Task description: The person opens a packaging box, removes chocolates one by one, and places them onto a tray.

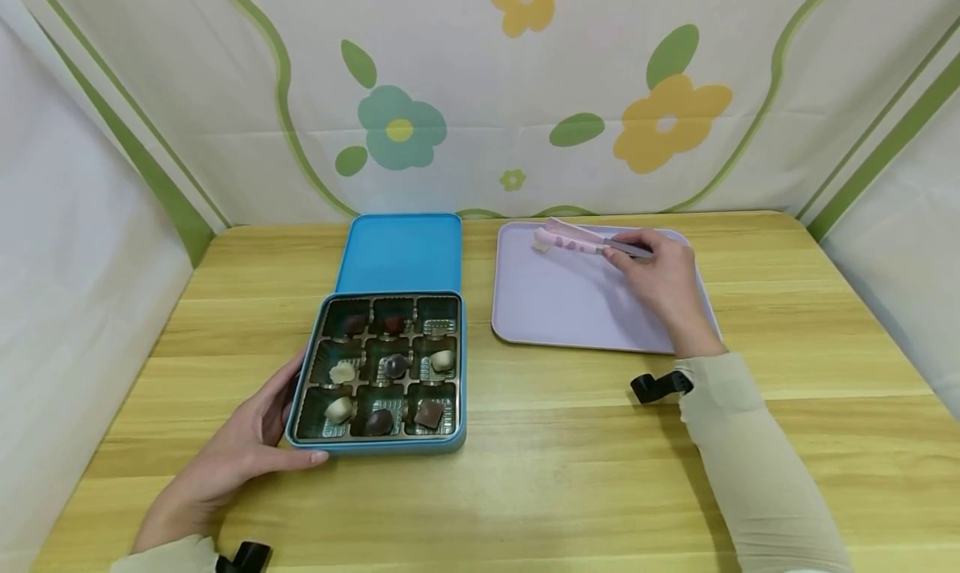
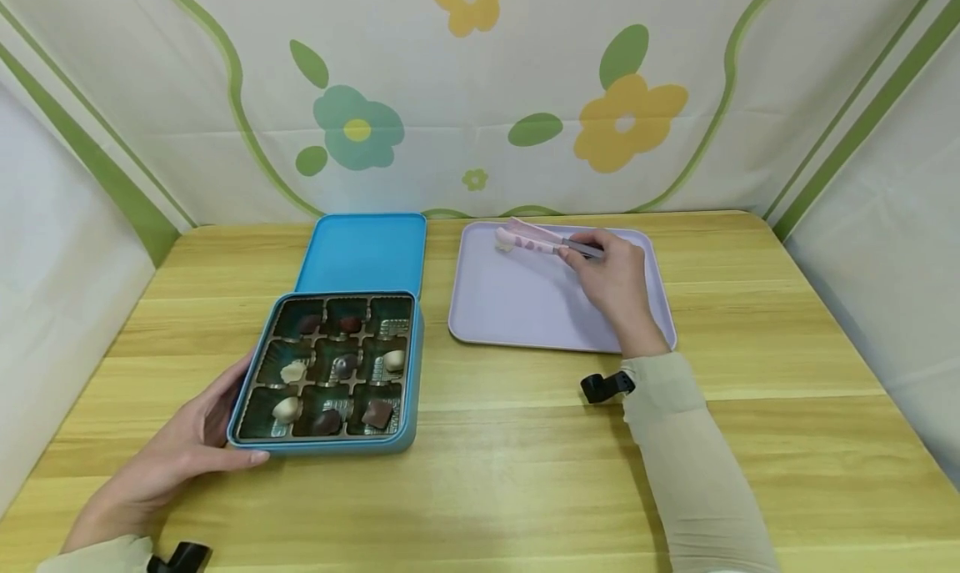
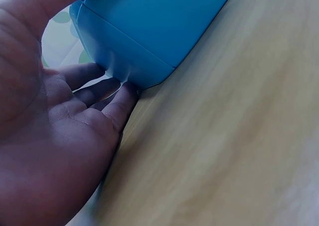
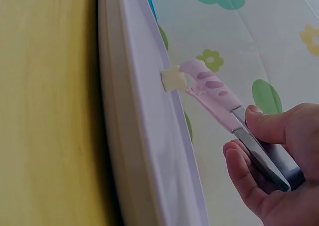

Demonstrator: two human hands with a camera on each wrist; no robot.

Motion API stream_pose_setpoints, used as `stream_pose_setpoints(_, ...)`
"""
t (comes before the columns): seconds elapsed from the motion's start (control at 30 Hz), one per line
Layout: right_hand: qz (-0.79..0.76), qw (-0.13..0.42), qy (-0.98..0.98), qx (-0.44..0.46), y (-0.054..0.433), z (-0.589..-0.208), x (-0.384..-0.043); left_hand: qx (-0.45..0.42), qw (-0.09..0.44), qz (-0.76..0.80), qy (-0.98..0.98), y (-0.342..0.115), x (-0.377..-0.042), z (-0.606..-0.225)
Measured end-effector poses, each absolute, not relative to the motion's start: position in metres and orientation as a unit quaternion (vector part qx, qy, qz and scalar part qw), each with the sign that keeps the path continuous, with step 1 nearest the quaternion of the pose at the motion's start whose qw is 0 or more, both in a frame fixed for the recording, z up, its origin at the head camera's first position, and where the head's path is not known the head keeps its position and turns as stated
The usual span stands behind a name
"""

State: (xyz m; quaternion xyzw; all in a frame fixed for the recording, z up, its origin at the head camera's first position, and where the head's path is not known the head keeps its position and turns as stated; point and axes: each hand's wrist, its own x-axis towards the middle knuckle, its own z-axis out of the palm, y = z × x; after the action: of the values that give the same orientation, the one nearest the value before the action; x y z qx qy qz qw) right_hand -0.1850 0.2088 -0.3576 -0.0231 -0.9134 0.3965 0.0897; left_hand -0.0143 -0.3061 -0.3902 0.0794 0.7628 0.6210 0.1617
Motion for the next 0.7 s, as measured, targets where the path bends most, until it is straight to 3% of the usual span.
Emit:
stream_pose_setpoints(0.27,0.387,0.099,-0.917,-0.003,0.2089,-0.3620,-0.1875,0.083,0.163,0.622,0.761,-0.3071,-0.0147,-0.3908)
stream_pose_setpoints(0.53,0.495,-0.014,-0.868,-0.035,0.2123,-0.3601,-0.1873,0.087,0.163,0.620,0.762,-0.3070,-0.0155,-0.3907)
stream_pose_setpoints(0.7,0.430,-0.002,-0.902,-0.042,0.2117,-0.3607,-0.1870,0.079,0.169,0.619,0.763,-0.3074,-0.0157,-0.3902)
